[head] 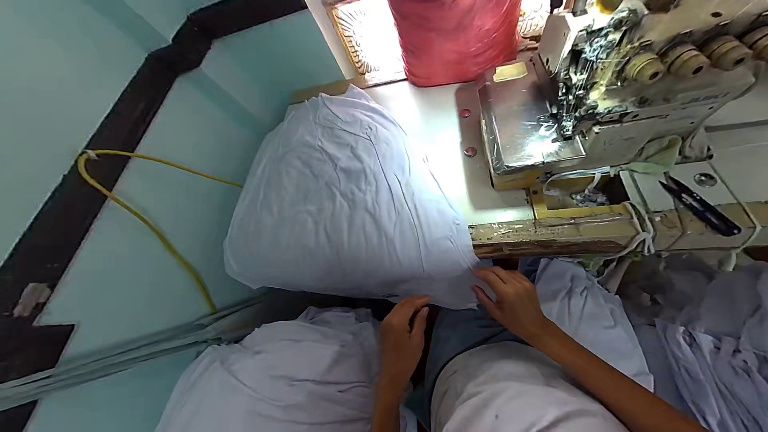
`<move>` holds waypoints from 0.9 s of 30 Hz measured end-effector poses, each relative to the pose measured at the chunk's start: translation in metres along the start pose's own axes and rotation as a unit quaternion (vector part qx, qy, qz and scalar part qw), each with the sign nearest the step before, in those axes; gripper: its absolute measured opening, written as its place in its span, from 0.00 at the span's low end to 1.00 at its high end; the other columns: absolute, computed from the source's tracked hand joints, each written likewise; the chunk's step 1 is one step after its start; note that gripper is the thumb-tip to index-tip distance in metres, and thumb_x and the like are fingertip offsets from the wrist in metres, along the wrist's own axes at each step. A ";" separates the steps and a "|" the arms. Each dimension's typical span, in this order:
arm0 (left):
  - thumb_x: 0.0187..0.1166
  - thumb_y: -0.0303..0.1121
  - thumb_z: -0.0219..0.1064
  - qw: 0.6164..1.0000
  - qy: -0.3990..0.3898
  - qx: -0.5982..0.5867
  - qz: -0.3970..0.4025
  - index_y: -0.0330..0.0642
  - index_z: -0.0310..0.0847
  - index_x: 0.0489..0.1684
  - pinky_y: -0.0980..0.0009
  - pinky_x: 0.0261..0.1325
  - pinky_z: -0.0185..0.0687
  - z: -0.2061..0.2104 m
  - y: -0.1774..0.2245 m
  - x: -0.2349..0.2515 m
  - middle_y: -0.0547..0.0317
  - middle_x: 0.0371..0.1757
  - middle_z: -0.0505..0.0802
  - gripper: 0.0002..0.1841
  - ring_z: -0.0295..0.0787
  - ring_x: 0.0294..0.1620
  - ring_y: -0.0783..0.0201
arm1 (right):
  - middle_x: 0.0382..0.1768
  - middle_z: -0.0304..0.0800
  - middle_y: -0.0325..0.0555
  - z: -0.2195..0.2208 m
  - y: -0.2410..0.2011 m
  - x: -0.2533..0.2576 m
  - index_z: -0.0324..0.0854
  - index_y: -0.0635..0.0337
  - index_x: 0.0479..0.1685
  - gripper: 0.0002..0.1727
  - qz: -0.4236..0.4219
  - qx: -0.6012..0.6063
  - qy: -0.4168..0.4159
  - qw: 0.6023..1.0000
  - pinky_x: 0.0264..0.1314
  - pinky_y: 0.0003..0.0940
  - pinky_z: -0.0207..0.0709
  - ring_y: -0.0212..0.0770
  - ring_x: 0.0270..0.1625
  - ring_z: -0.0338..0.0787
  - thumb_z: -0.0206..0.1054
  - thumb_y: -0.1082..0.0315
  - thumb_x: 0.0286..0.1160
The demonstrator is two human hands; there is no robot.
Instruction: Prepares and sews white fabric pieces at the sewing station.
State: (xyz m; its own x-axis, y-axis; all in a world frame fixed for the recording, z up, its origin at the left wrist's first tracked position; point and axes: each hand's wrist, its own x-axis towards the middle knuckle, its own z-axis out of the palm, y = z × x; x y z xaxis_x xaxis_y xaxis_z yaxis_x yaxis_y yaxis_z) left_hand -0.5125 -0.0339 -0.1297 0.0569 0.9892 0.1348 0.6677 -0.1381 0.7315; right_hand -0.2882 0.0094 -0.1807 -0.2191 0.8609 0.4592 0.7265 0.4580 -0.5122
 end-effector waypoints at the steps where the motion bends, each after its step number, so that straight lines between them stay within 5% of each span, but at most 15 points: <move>1: 0.78 0.23 0.63 1.000 0.008 -0.003 0.001 0.27 0.91 0.47 0.64 0.54 0.89 -0.002 -0.001 -0.001 0.42 0.49 0.95 0.11 0.95 0.47 0.57 | 0.41 0.95 0.57 0.009 -0.001 0.006 0.90 0.66 0.45 0.14 0.019 -0.002 0.003 1.000 0.39 0.53 0.87 0.56 0.38 0.96 0.72 0.64 0.70; 15: 0.75 0.21 0.64 0.988 0.081 0.012 0.133 0.27 0.92 0.42 0.64 0.59 0.89 0.020 0.019 0.055 0.41 0.48 0.96 0.10 0.96 0.52 0.54 | 0.27 0.90 0.53 0.027 -0.015 0.012 0.86 0.66 0.28 0.05 0.078 0.006 0.047 0.996 0.32 0.50 0.78 0.53 0.29 0.91 0.67 0.72 0.63; 20: 0.75 0.24 0.65 0.970 0.136 0.130 0.156 0.31 0.93 0.44 0.55 0.58 0.84 0.024 0.024 0.078 0.41 0.50 0.96 0.10 0.91 0.53 0.43 | 0.34 0.94 0.52 0.024 -0.014 0.013 0.90 0.65 0.42 0.11 0.054 -0.006 0.090 0.994 0.35 0.46 0.82 0.51 0.33 0.93 0.70 0.66 0.69; 27: 0.73 0.24 0.67 0.978 0.094 0.117 0.143 0.34 0.94 0.46 0.54 0.58 0.79 0.021 0.014 0.089 0.43 0.49 0.93 0.11 0.87 0.51 0.46 | 0.24 0.89 0.52 0.027 -0.013 0.016 0.88 0.63 0.27 0.09 0.059 0.013 0.084 0.995 0.32 0.47 0.78 0.52 0.28 0.91 0.70 0.66 0.69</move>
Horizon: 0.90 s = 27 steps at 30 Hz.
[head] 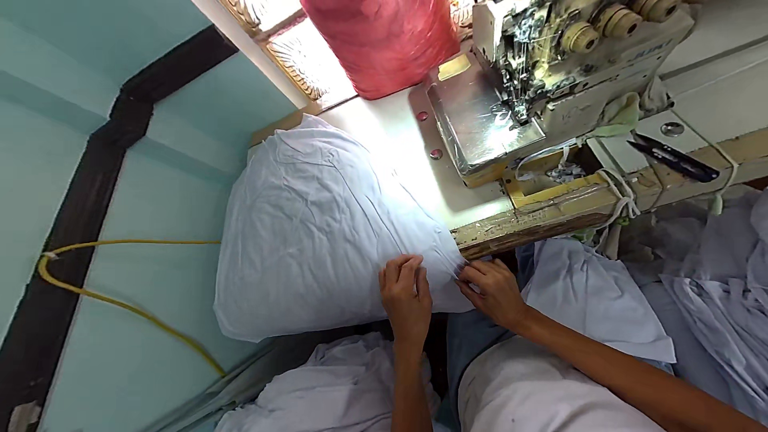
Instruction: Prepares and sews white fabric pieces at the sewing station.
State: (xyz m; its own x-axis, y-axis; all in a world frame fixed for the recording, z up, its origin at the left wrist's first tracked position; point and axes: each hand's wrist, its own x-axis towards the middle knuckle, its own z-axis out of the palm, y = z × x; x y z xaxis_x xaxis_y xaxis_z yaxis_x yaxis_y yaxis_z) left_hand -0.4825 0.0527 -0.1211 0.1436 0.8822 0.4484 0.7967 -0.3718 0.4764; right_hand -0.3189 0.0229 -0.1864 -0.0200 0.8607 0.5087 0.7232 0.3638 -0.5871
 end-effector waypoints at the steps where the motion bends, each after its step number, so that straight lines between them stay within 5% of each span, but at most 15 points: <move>1: 0.73 0.24 0.67 1.000 -0.001 -0.005 0.004 0.33 0.93 0.47 0.54 0.59 0.79 -0.001 0.000 -0.002 0.42 0.50 0.93 0.11 0.87 0.52 0.46 | 0.23 0.87 0.52 -0.002 -0.002 -0.001 0.86 0.63 0.24 0.10 0.002 0.008 -0.008 1.000 0.34 0.47 0.78 0.51 0.27 0.90 0.70 0.66 0.69; 4: 0.73 0.25 0.68 1.000 -0.009 -0.023 0.001 0.29 0.92 0.44 0.59 0.56 0.85 -0.009 0.005 -0.010 0.41 0.46 0.94 0.09 0.91 0.49 0.49 | 0.19 0.85 0.50 -0.011 -0.013 0.000 0.84 0.64 0.21 0.13 0.000 0.033 -0.036 0.999 0.36 0.46 0.78 0.48 0.24 0.88 0.70 0.65 0.69; 8: 0.74 0.25 0.69 0.994 -0.025 -0.099 -0.040 0.27 0.91 0.36 0.80 0.43 0.85 -0.014 0.013 -0.016 0.49 0.34 0.93 0.08 0.90 0.34 0.71 | 0.15 0.81 0.47 -0.022 -0.031 0.005 0.80 0.61 0.16 0.13 -0.024 0.038 -0.046 0.998 0.32 0.42 0.73 0.45 0.20 0.84 0.70 0.65 0.65; 10: 0.75 0.28 0.69 0.985 -0.033 -0.156 -0.071 0.27 0.90 0.35 0.85 0.40 0.81 -0.016 0.014 -0.014 0.54 0.32 0.92 0.09 0.86 0.32 0.79 | 0.15 0.81 0.47 -0.035 -0.046 0.008 0.82 0.63 0.18 0.11 0.043 0.132 -0.096 0.986 0.30 0.41 0.72 0.43 0.20 0.83 0.71 0.66 0.62; 13: 0.73 0.31 0.73 0.954 -0.084 -0.256 -0.135 0.30 0.87 0.33 0.87 0.35 0.82 -0.025 0.017 -0.009 0.64 0.28 0.90 0.10 0.84 0.27 0.85 | 0.17 0.81 0.39 -0.057 -0.065 0.021 0.84 0.64 0.22 0.10 0.191 0.307 -0.181 0.915 0.26 0.23 0.68 0.26 0.21 0.77 0.73 0.66 0.62; 15: 0.69 0.29 0.75 0.937 -0.140 -0.270 -0.171 0.32 0.87 0.32 0.87 0.34 0.81 -0.035 0.017 -0.002 0.67 0.26 0.89 0.07 0.83 0.26 0.85 | 0.17 0.81 0.36 -0.060 -0.072 0.028 0.84 0.63 0.22 0.09 0.214 0.350 -0.189 0.892 0.26 0.17 0.66 0.21 0.21 0.75 0.73 0.67 0.61; 18: 0.70 0.24 0.71 0.941 -0.174 -0.232 -0.174 0.31 0.88 0.32 0.87 0.34 0.79 -0.046 0.015 0.005 0.64 0.27 0.90 0.04 0.83 0.27 0.85 | 0.18 0.83 0.41 -0.047 -0.073 0.032 0.85 0.65 0.22 0.09 0.139 0.346 -0.162 0.914 0.26 0.21 0.67 0.26 0.22 0.77 0.73 0.68 0.62; 22: 0.73 0.21 0.64 0.969 -0.031 -0.219 -0.108 0.26 0.84 0.35 0.85 0.44 0.84 -0.070 0.005 0.003 0.62 0.34 0.90 0.06 0.86 0.36 0.84 | 0.27 0.88 0.49 -0.025 -0.051 0.057 0.87 0.64 0.31 0.14 -0.011 0.242 -0.056 0.969 0.39 0.42 0.80 0.45 0.33 0.88 0.69 0.60 0.75; 25: 0.74 0.21 0.62 0.964 0.068 -0.247 -0.077 0.34 0.84 0.35 0.83 0.50 0.85 -0.087 0.005 0.006 0.69 0.38 0.87 0.04 0.86 0.43 0.82 | 0.36 0.90 0.56 -0.011 -0.063 0.082 0.86 0.69 0.43 0.26 0.052 0.202 -0.054 0.976 0.36 0.48 0.82 0.51 0.36 0.91 0.70 0.48 0.74; 27: 0.75 0.21 0.63 0.956 0.094 -0.273 -0.060 0.39 0.85 0.36 0.83 0.49 0.85 -0.090 0.008 0.008 0.72 0.39 0.88 0.05 0.86 0.44 0.81 | 0.62 0.86 0.65 -0.008 -0.083 0.095 0.77 0.73 0.66 0.33 0.150 0.289 -0.138 0.935 0.55 0.49 0.84 0.54 0.56 0.91 0.71 0.49 0.76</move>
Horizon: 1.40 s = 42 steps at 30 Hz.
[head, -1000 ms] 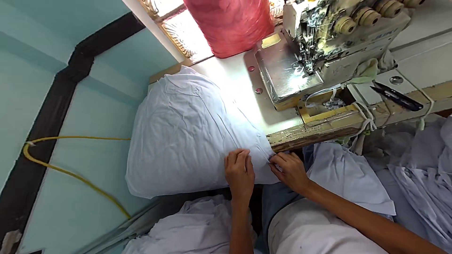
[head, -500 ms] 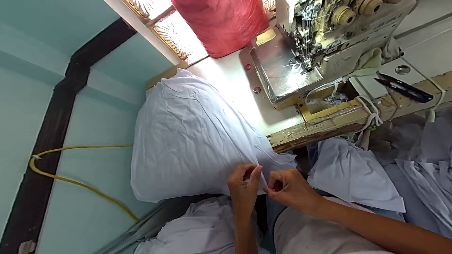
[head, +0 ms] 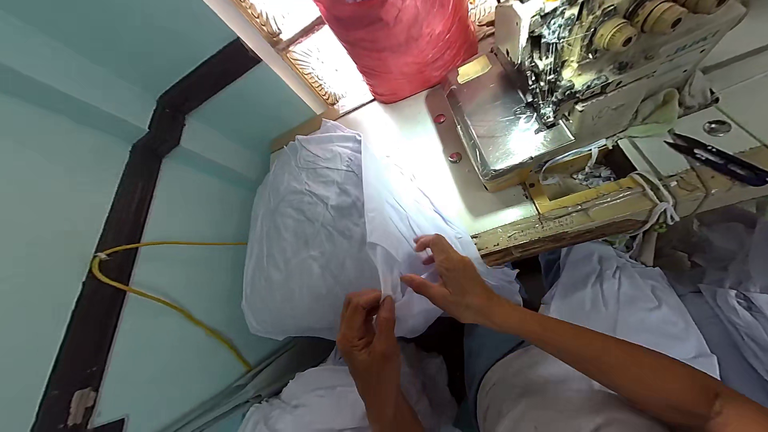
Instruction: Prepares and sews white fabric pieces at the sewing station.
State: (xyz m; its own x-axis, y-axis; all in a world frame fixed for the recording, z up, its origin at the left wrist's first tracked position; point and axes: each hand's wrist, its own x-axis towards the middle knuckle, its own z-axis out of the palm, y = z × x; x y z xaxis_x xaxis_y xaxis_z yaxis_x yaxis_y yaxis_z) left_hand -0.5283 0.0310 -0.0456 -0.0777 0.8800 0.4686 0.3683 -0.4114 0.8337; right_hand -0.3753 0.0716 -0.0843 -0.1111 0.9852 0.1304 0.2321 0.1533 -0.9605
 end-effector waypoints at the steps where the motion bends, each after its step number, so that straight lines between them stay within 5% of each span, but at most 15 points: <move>1: 0.76 0.22 0.63 1.000 0.001 -0.017 0.003 0.41 0.86 0.37 0.83 0.48 0.85 0.001 0.001 0.000 0.74 0.40 0.88 0.06 0.86 0.44 0.82 | 0.73 0.79 0.65 0.004 -0.007 0.005 0.70 0.71 0.76 0.37 0.058 0.067 -0.041 0.995 0.65 0.48 0.82 0.53 0.65 0.88 0.72 0.52 0.76; 4: 0.78 0.22 0.63 0.998 0.001 -0.064 -0.009 0.46 0.87 0.38 0.82 0.50 0.86 0.004 0.003 -0.001 0.76 0.40 0.90 0.08 0.87 0.45 0.81 | 0.67 0.83 0.62 0.007 -0.018 0.020 0.69 0.67 0.77 0.35 0.158 0.135 -0.120 0.971 0.66 0.47 0.79 0.48 0.61 0.88 0.73 0.55 0.77; 7: 0.78 0.21 0.63 0.997 -0.011 -0.075 -0.012 0.44 0.86 0.38 0.82 0.51 0.86 0.009 -0.001 -0.003 0.75 0.40 0.91 0.08 0.87 0.45 0.81 | 0.39 0.87 0.51 0.008 -0.022 0.028 0.82 0.70 0.50 0.12 0.176 0.194 -0.115 0.958 0.51 0.37 0.77 0.38 0.41 0.85 0.60 0.68 0.86; 9: 0.77 0.20 0.62 0.997 -0.016 -0.078 -0.017 0.42 0.86 0.37 0.82 0.51 0.86 0.012 -0.003 -0.003 0.75 0.40 0.91 0.08 0.88 0.44 0.81 | 0.33 0.84 0.40 0.006 -0.025 0.028 0.77 0.65 0.45 0.19 0.237 0.370 -0.113 0.891 0.45 0.26 0.79 0.28 0.36 0.85 0.41 0.65 0.95; 10: 0.77 0.19 0.62 0.996 -0.014 -0.080 -0.022 0.42 0.86 0.37 0.82 0.50 0.86 0.012 -0.003 -0.003 0.76 0.39 0.91 0.08 0.88 0.43 0.81 | 0.37 0.85 0.41 0.003 -0.024 0.027 0.75 0.63 0.51 0.22 0.252 0.437 -0.133 0.853 0.47 0.27 0.81 0.30 0.39 0.87 0.38 0.58 0.97; 13: 0.77 0.17 0.61 0.995 -0.005 -0.087 -0.056 0.39 0.87 0.40 0.82 0.47 0.88 0.011 0.000 -0.002 0.76 0.36 0.94 0.09 0.90 0.39 0.82 | 0.46 0.87 0.40 -0.003 -0.018 0.019 0.72 0.58 0.63 0.18 0.247 0.483 -0.208 0.814 0.53 0.28 0.83 0.30 0.45 0.89 0.47 0.55 0.95; 16: 0.76 0.16 0.60 0.992 -0.013 -0.073 -0.101 0.34 0.87 0.41 0.83 0.44 0.88 0.017 -0.004 -0.003 0.75 0.34 0.93 0.09 0.89 0.36 0.83 | 0.31 0.91 0.34 -0.001 -0.014 0.017 0.77 0.56 0.45 0.02 0.257 0.508 -0.189 0.800 0.44 0.23 0.86 0.26 0.35 0.91 0.61 0.70 0.86; 18: 0.78 0.17 0.58 0.988 -0.007 -0.078 -0.137 0.36 0.86 0.40 0.83 0.39 0.86 0.017 -0.012 -0.005 0.75 0.32 0.92 0.10 0.88 0.32 0.83 | 0.30 0.91 0.34 -0.002 -0.011 0.018 0.79 0.58 0.41 0.03 0.243 0.481 -0.165 0.826 0.42 0.24 0.87 0.27 0.33 0.91 0.65 0.77 0.81; 22: 0.90 0.24 0.42 0.977 0.051 -0.093 -0.184 0.42 0.74 0.42 0.73 0.42 0.92 -0.014 -0.018 0.015 0.70 0.32 0.94 0.13 0.94 0.35 0.72 | 0.29 0.86 0.44 -0.010 -0.008 0.024 0.84 0.71 0.37 0.07 0.118 0.170 -0.103 0.973 0.39 0.28 0.77 0.29 0.31 0.83 0.73 0.73 0.68; 26: 0.87 0.23 0.47 0.989 0.075 -0.011 -0.130 0.42 0.75 0.40 0.76 0.37 0.92 -0.038 0.001 0.044 0.72 0.29 0.93 0.11 0.92 0.28 0.75 | 0.25 0.83 0.36 -0.011 -0.007 0.030 0.78 0.64 0.33 0.09 0.215 0.295 -0.099 0.926 0.29 0.17 0.77 0.23 0.23 0.82 0.76 0.75 0.71; 30: 0.82 0.28 0.61 0.975 -0.112 0.073 -0.177 0.28 0.81 0.46 0.77 0.37 0.86 -0.014 0.002 0.034 0.62 0.36 0.91 0.09 0.87 0.30 0.77 | 0.23 0.82 0.33 -0.007 -0.010 0.026 0.74 0.59 0.33 0.10 0.257 0.395 -0.099 0.876 0.26 0.15 0.74 0.22 0.21 0.79 0.73 0.76 0.74; 36: 0.69 0.21 0.72 0.970 -0.138 -0.023 -0.197 0.35 0.83 0.36 0.82 0.33 0.84 0.020 -0.026 0.014 0.71 0.26 0.89 0.04 0.85 0.25 0.81 | 0.19 0.80 0.30 -0.003 0.002 0.021 0.74 0.57 0.29 0.11 0.241 0.418 -0.101 0.870 0.23 0.15 0.67 0.20 0.18 0.74 0.70 0.77 0.75; 40: 0.73 0.21 0.68 0.988 -0.096 0.045 -0.112 0.34 0.83 0.31 0.82 0.34 0.84 0.007 -0.029 0.023 0.70 0.25 0.88 0.02 0.85 0.26 0.81 | 0.17 0.79 0.30 -0.006 0.004 0.025 0.73 0.57 0.23 0.15 0.206 0.330 -0.069 0.919 0.25 0.17 0.74 0.22 0.18 0.77 0.75 0.75 0.71; 42: 0.76 0.25 0.68 0.964 -0.038 0.259 -0.040 0.26 0.86 0.34 0.70 0.37 0.84 -0.015 -0.019 0.037 0.53 0.29 0.90 0.08 0.86 0.28 0.68 | 0.21 0.73 0.36 -0.011 0.006 0.029 0.73 0.63 0.23 0.15 0.112 0.105 -0.062 0.986 0.34 0.27 0.69 0.29 0.26 0.74 0.74 0.70 0.71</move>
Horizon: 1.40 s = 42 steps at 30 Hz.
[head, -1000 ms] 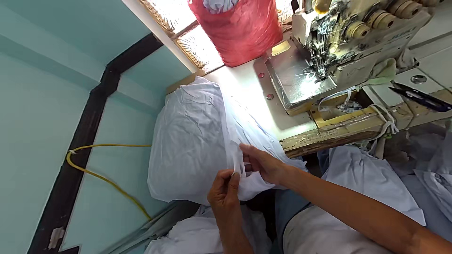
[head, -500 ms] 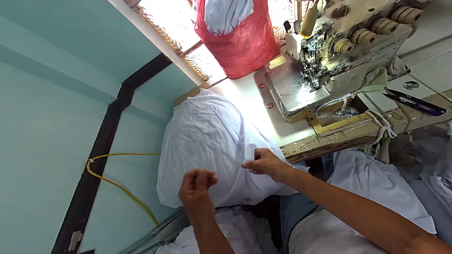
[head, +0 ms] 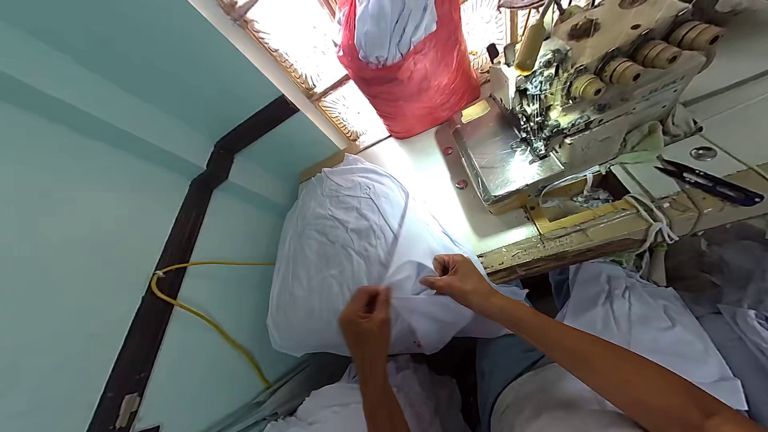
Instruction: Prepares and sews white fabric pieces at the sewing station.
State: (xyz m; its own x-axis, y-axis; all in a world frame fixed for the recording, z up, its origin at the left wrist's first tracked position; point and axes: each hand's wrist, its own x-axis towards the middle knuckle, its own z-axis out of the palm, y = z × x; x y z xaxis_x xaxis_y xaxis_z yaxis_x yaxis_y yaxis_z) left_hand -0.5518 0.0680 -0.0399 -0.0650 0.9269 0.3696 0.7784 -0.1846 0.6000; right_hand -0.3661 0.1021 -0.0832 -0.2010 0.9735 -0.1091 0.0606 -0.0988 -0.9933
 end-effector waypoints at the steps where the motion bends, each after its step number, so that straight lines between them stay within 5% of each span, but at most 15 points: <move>1: 0.76 0.26 0.67 0.993 0.042 0.112 0.010 0.24 0.87 0.36 0.57 0.39 0.84 -0.015 0.003 0.008 0.42 0.32 0.91 0.09 0.89 0.32 0.55 | 0.25 0.79 0.48 -0.001 -0.004 0.000 0.79 0.70 0.26 0.11 -0.042 -0.113 0.010 0.993 0.40 0.41 0.70 0.42 0.33 0.79 0.71 0.70 0.70; 3: 0.76 0.27 0.66 0.961 0.117 0.250 0.019 0.24 0.87 0.36 0.41 0.41 0.80 -0.037 0.012 0.026 0.33 0.36 0.91 0.10 0.90 0.37 0.38 | 0.31 0.87 0.60 0.003 -0.013 0.003 0.85 0.73 0.32 0.08 -0.106 -0.257 0.018 0.960 0.43 0.58 0.76 0.59 0.40 0.89 0.69 0.73 0.68; 6: 0.76 0.26 0.65 0.933 0.178 0.306 0.061 0.24 0.85 0.36 0.36 0.43 0.77 -0.053 0.027 0.056 0.29 0.39 0.90 0.09 0.89 0.41 0.31 | 0.27 0.88 0.60 0.000 -0.042 0.011 0.86 0.70 0.29 0.06 -0.194 -0.309 0.065 0.929 0.33 0.60 0.77 0.62 0.34 0.91 0.72 0.74 0.66; 11: 0.81 0.26 0.61 0.951 0.171 0.219 0.135 0.24 0.81 0.42 0.49 0.47 0.82 -0.052 0.064 0.070 0.33 0.45 0.88 0.09 0.88 0.44 0.42 | 0.24 0.84 0.59 -0.063 -0.116 0.011 0.82 0.69 0.25 0.07 -0.300 -0.349 0.276 0.844 0.26 0.58 0.72 0.61 0.28 0.87 0.70 0.73 0.65; 14: 0.76 0.21 0.65 0.981 0.075 0.119 0.135 0.25 0.83 0.46 0.52 0.49 0.88 -0.025 0.071 0.053 0.36 0.48 0.90 0.07 0.91 0.45 0.47 | 0.22 0.81 0.57 -0.095 -0.121 -0.016 0.78 0.68 0.31 0.06 -0.292 -0.379 0.324 0.816 0.22 0.55 0.67 0.58 0.24 0.82 0.70 0.74 0.64; 19: 0.75 0.26 0.68 0.982 -0.088 -0.137 0.096 0.32 0.92 0.39 0.82 0.45 0.84 0.018 0.027 0.004 0.57 0.39 0.92 0.07 0.87 0.39 0.78 | 0.16 0.80 0.45 -0.125 -0.027 -0.069 0.91 0.62 0.52 0.19 -0.233 -0.381 0.220 0.867 0.21 0.48 0.70 0.45 0.17 0.76 0.69 0.72 0.57; 23: 0.81 0.33 0.67 0.921 -0.111 -0.363 0.090 0.43 0.91 0.38 0.73 0.68 0.83 0.029 0.023 -0.019 0.66 0.55 0.94 0.07 0.88 0.63 0.73 | 0.41 0.89 0.42 -0.133 0.015 -0.067 0.95 0.58 0.42 0.11 -0.229 -0.225 0.183 0.929 0.53 0.32 0.80 0.33 0.47 0.86 0.69 0.63 0.74; 25: 0.84 0.36 0.65 0.883 -0.087 -0.459 0.042 0.54 0.93 0.44 0.72 0.65 0.86 0.034 0.031 -0.018 0.71 0.50 0.97 0.08 0.91 0.57 0.74 | 0.58 0.89 0.37 -0.128 0.012 -0.059 0.91 0.58 0.42 0.10 -0.195 -0.068 0.119 0.971 0.68 0.29 0.80 0.28 0.64 0.85 0.64 0.66 0.81; 28: 0.89 0.32 0.56 0.827 -0.045 -0.559 -0.039 0.55 0.90 0.45 0.76 0.53 0.90 0.034 0.046 -0.013 0.74 0.40 0.96 0.13 0.93 0.44 0.78 | 0.36 0.90 0.26 -0.109 -0.006 -0.053 0.82 0.49 0.36 0.16 -0.090 0.140 0.074 0.983 0.50 0.21 0.83 0.19 0.42 0.87 0.49 0.68 0.89; 31: 0.89 0.24 0.49 0.903 0.016 -0.429 -0.028 0.49 0.84 0.42 0.84 0.43 0.87 0.025 0.059 -0.015 0.80 0.34 0.93 0.15 0.89 0.36 0.85 | 0.25 0.83 0.26 -0.095 -0.013 -0.055 0.79 0.51 0.33 0.17 -0.062 0.142 0.053 0.987 0.37 0.18 0.80 0.19 0.30 0.83 0.48 0.66 0.91; 33: 0.84 0.23 0.58 0.970 0.037 -0.238 0.038 0.36 0.84 0.39 0.87 0.44 0.84 0.026 0.053 -0.022 0.74 0.34 0.91 0.08 0.86 0.37 0.87 | 0.22 0.77 0.30 -0.091 0.000 -0.054 0.81 0.56 0.32 0.16 -0.116 -0.053 0.099 0.987 0.37 0.19 0.74 0.21 0.28 0.78 0.54 0.64 0.90; 34: 0.80 0.25 0.63 0.989 0.052 -0.120 0.061 0.29 0.86 0.36 0.85 0.42 0.82 0.034 0.045 -0.026 0.64 0.32 0.91 0.08 0.86 0.34 0.83 | 0.22 0.79 0.37 -0.087 0.011 -0.052 0.84 0.61 0.32 0.16 -0.155 -0.173 0.140 0.963 0.46 0.30 0.75 0.31 0.29 0.80 0.58 0.63 0.87; 37: 0.77 0.30 0.68 0.988 0.041 0.119 0.085 0.28 0.91 0.36 0.43 0.51 0.81 0.076 0.009 -0.043 0.40 0.37 0.96 0.11 0.95 0.40 0.46 | 0.29 0.93 0.52 -0.074 0.056 -0.041 0.91 0.65 0.38 0.13 -0.246 -0.390 0.198 0.865 0.73 0.72 0.69 0.55 0.40 0.94 0.66 0.64 0.80; 39: 0.79 0.32 0.64 0.980 0.055 0.165 0.094 0.28 0.90 0.39 0.37 0.59 0.75 0.094 -0.004 -0.053 0.36 0.40 0.94 0.13 0.91 0.45 0.37 | 0.36 0.94 0.52 -0.068 0.074 -0.038 0.91 0.62 0.46 0.12 -0.262 -0.442 0.207 0.832 0.74 0.75 0.66 0.59 0.49 0.93 0.66 0.63 0.79; 42: 0.78 0.32 0.65 0.981 0.037 0.170 0.089 0.27 0.89 0.48 0.32 0.64 0.71 0.084 0.006 -0.057 0.26 0.52 0.90 0.14 0.85 0.57 0.25 | 0.58 0.92 0.57 -0.081 0.061 -0.053 0.85 0.58 0.68 0.22 -0.219 -0.409 0.129 0.876 0.79 0.75 0.61 0.66 0.75 0.81 0.71 0.64 0.73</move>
State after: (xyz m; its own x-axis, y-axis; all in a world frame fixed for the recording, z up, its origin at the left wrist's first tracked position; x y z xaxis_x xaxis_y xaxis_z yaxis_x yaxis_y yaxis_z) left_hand -0.4905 0.0419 -0.1167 0.0545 0.8613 0.5053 0.9443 -0.2089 0.2543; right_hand -0.2730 0.0615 -0.1345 -0.1588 0.9054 0.3938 0.7347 0.3748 -0.5655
